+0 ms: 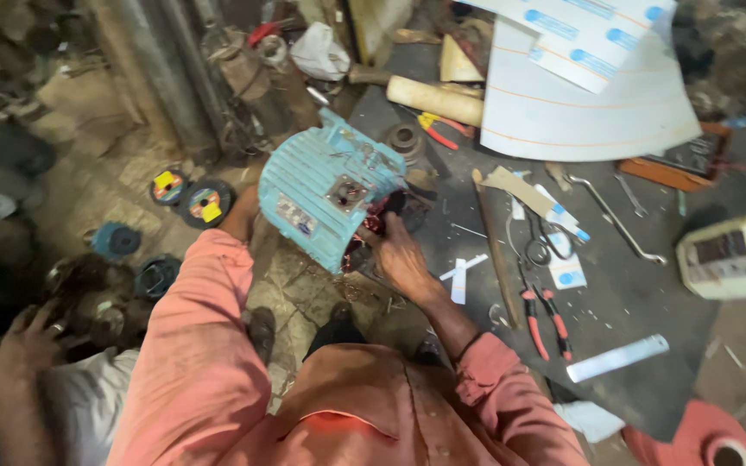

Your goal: The person works on a light-blue electric motor stator, arranging copper windings by hand, inserting white insulating strips into the slots, and using a hammer and metal bar to tap the stator body. The person repeatedly adjusts the windings and insulating pieces throughout the clip.

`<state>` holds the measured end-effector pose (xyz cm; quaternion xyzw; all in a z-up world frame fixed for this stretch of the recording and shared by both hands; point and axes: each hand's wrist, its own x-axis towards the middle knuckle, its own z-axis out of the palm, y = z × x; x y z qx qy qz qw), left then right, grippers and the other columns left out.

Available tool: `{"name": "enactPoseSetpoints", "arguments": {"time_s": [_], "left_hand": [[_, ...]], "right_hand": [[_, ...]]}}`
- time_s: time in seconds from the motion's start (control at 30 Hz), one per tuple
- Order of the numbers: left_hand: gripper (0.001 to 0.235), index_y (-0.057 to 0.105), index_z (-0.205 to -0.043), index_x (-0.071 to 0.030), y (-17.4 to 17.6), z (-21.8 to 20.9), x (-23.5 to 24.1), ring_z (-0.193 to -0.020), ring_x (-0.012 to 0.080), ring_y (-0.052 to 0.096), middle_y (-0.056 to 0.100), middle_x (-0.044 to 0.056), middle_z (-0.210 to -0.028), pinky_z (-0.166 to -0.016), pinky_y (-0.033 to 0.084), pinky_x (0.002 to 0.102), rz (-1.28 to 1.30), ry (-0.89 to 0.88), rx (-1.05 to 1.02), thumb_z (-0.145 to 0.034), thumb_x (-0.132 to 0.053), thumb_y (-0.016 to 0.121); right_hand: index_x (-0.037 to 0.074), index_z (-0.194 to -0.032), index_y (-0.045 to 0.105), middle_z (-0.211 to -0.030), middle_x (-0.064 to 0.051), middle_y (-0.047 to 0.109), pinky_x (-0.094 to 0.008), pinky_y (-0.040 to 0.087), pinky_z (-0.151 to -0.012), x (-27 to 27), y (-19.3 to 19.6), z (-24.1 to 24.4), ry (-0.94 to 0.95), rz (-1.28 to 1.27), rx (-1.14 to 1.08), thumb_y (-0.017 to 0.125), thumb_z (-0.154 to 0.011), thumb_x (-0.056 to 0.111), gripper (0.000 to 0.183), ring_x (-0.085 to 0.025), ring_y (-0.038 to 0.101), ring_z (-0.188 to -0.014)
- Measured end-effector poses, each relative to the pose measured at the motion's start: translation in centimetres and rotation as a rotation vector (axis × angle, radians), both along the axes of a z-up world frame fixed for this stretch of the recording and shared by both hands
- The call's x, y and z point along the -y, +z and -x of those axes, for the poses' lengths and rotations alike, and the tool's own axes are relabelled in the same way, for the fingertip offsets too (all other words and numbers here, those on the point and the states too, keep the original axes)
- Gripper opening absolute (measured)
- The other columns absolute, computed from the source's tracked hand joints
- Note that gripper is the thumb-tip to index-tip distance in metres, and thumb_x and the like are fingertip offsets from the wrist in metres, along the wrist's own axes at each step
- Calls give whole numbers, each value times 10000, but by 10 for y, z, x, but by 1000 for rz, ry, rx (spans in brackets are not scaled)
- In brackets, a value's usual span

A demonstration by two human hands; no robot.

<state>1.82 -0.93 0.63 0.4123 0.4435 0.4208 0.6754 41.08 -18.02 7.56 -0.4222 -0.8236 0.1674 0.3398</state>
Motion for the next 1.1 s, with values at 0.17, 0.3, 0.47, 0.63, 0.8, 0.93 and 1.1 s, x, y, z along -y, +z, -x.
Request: {"name": "enactPoseSetpoints", "arguments": {"time_s": [0.17, 0.3, 0.47, 0.63, 0.8, 0.93, 1.1], "left_hand": [[420, 615, -1370, 7, -5, -11, 1, -1091, 216, 720, 702, 143, -1288, -950, 577, 349, 3, -71, 8, -1001, -191, 583], [422, 612, -1373, 7, -14, 1, 19, -1093, 216, 720, 701, 144, -1290, -950, 577, 348, 8, -68, 14, -1000, -189, 583], [426, 610, -1377, 7, -15, 14, 16, -1094, 216, 720, 700, 144, -1293, -950, 577, 348, -11, -61, 17, -999, -186, 583], [430, 607, -1378, -9, -20, -2, 3, -1081, 209, 705, 692, 126, -1286, -932, 570, 341, -46, -88, -113, -981, -172, 625], [401, 663, -1257, -13, -2, -19, 47, -984, 250, 696, 710, 134, -1138, -865, 570, 393, -106, 234, 58, -879, -115, 748], [371, 695, -1218, 26, 62, -61, 104, -978, 236, 640, 711, 140, -1094, -933, 505, 361, -225, 675, -323, -1087, -317, 642], [483, 583, -1426, -39, 138, -161, 194, -1350, 397, 502, 544, 233, -1444, -1150, 376, 510, -697, 769, -1002, -1102, -391, 512]], "right_hand": [[112, -1292, 709, -1148, -305, 505, -538, 492, -909, 3, 8, 10, -52, 11, -18, 674, -882, 99, 411, -474, 537, -1068], [74, -1247, 702, -1380, -333, 485, -507, 505, -971, 14, 10, 17, -115, -60, -96, 713, -857, 102, 391, -478, 532, -1168], [52, -1247, 701, -1311, -321, 536, -477, 507, -942, 31, 19, 0, -195, -143, -217, 751, -890, 144, 372, -456, 575, -1138], [4, -1151, 683, -1105, -229, 678, -418, 549, -857, 40, 29, -34, -270, 150, -370, 721, -950, 159, 256, -397, 676, -1016], [-30, -1156, 700, -1067, -254, 693, -445, 537, -851, 46, 29, -20, -56, 185, -232, 739, -912, 130, 295, -427, 672, -984], [-28, -1155, 703, -1106, -249, 712, -426, 550, -868, 49, 28, -18, -119, 130, -300, 732, -919, 111, 275, -411, 695, -1009], [-20, -1123, 715, -1043, -220, 732, -394, 561, -806, 47, 28, -54, -198, 253, -328, 710, -923, 97, 231, -363, 729, -941]]}}
